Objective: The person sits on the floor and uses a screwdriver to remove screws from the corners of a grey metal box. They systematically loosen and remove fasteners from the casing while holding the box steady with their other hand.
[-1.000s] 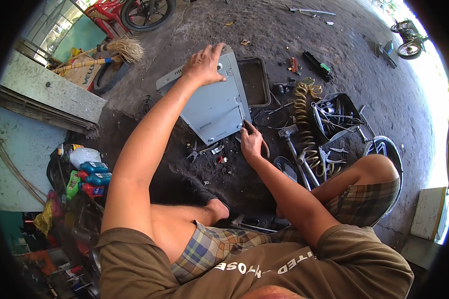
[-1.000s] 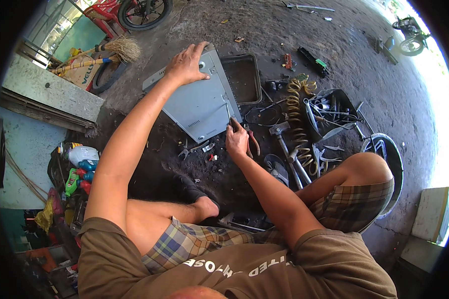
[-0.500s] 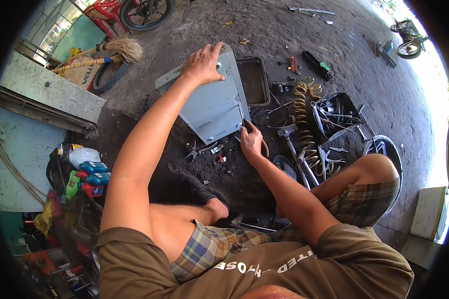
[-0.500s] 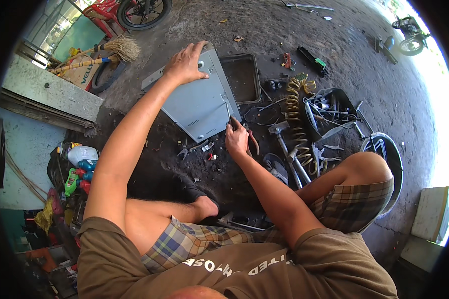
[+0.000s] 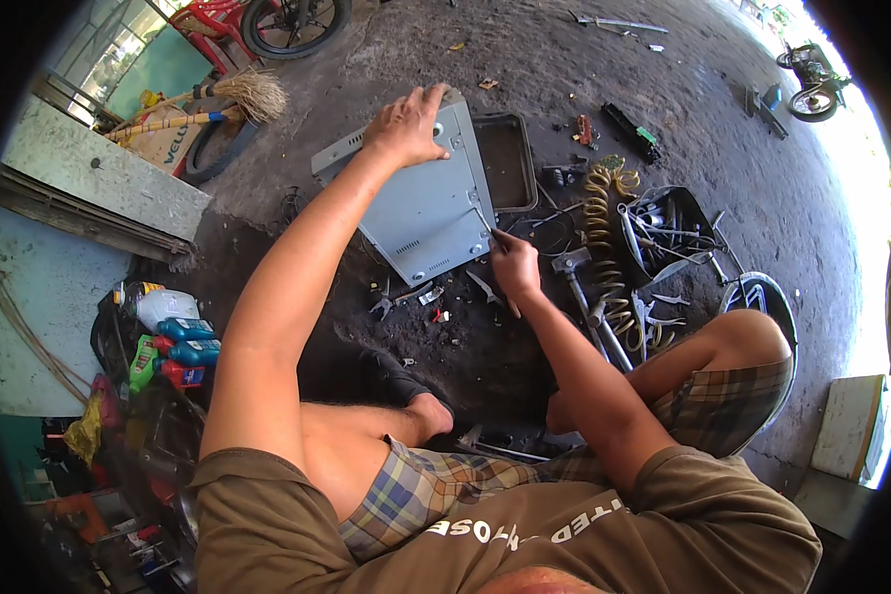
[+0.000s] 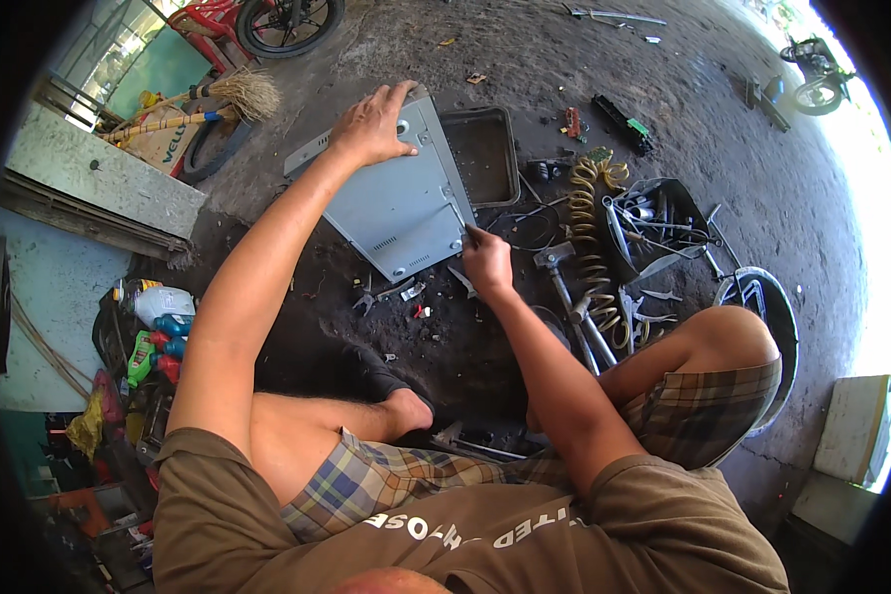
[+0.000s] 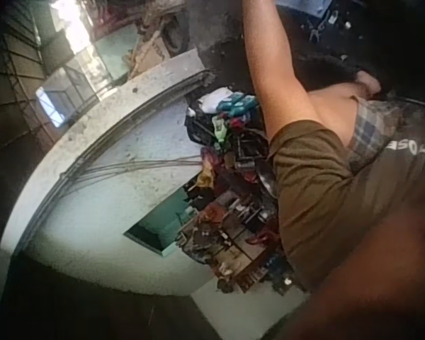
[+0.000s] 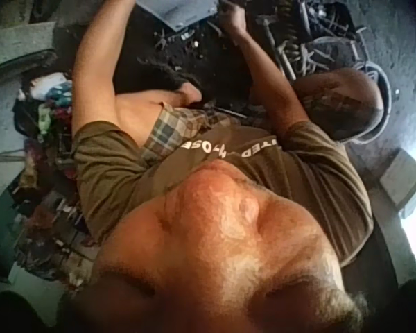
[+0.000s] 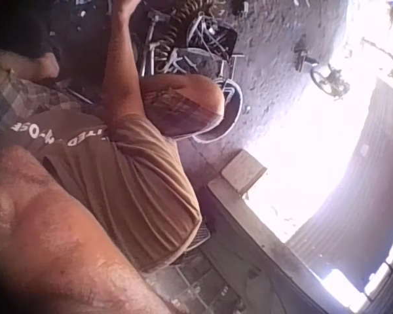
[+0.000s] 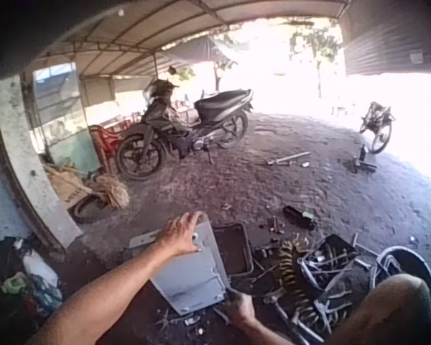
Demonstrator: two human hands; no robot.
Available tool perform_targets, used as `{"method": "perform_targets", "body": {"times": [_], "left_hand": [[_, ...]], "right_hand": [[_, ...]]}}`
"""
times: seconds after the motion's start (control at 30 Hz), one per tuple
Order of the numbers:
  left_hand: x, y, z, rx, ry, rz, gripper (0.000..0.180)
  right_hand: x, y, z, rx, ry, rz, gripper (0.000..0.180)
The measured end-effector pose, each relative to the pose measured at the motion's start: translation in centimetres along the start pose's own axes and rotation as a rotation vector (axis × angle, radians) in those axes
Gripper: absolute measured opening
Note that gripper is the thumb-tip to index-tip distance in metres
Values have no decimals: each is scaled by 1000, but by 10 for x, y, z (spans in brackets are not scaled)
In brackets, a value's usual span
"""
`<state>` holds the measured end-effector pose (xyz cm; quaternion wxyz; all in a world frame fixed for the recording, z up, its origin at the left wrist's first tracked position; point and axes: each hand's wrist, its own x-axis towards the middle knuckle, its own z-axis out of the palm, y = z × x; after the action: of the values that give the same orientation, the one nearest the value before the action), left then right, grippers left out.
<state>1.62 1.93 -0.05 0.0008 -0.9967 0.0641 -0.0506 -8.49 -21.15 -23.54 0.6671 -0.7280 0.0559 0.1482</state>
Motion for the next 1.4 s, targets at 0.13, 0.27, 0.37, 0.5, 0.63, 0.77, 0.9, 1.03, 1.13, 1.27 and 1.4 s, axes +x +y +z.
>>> {"method": "perform_targets", "body": {"times": [0.13, 0.27, 0.37, 0.5, 0.63, 0.77, 0.9, 1.03, 1.13, 1.27, 1.4], "left_hand": [[1, 1, -1, -4, -28, -2, 111], [-2, 4, -1, 10, -1, -3, 111], [-4, 4, -2, 11, -8, -12, 111], [0, 3, -4, -15, -30, -8, 111], [-1, 2, -2, 2, -25, -10, 111], [2, 0, 0, -11, -4, 11, 110], [3, -2, 0, -13, -15, 1, 111], [-1, 0, 1, 22, 0, 2, 112], [2, 0, 0, 3, -22, -4, 112], [2, -2, 1, 8, -2, 4, 112], [2, -2, 1, 9, 13, 5, 112]], "right_hand": [[4, 4, 8, 49, 87, -142, 36], [4, -6, 2, 576, -87, 392, 36], [0, -10, 8, -334, 135, -256, 37], [3, -1, 6, 511, 98, 261, 25], [12, 9, -3, 799, -197, 515, 21], [8, -2, 0, -581, 138, -434, 28], [-3, -21, 4, 576, 37, 364, 27], [-6, -19, 4, -454, 149, -289, 26], [4, -8, -3, -429, 197, -427, 26], [13, 4, -5, 997, -116, 544, 24], [10, 2, 2, 296, -7, 170, 20]]}}
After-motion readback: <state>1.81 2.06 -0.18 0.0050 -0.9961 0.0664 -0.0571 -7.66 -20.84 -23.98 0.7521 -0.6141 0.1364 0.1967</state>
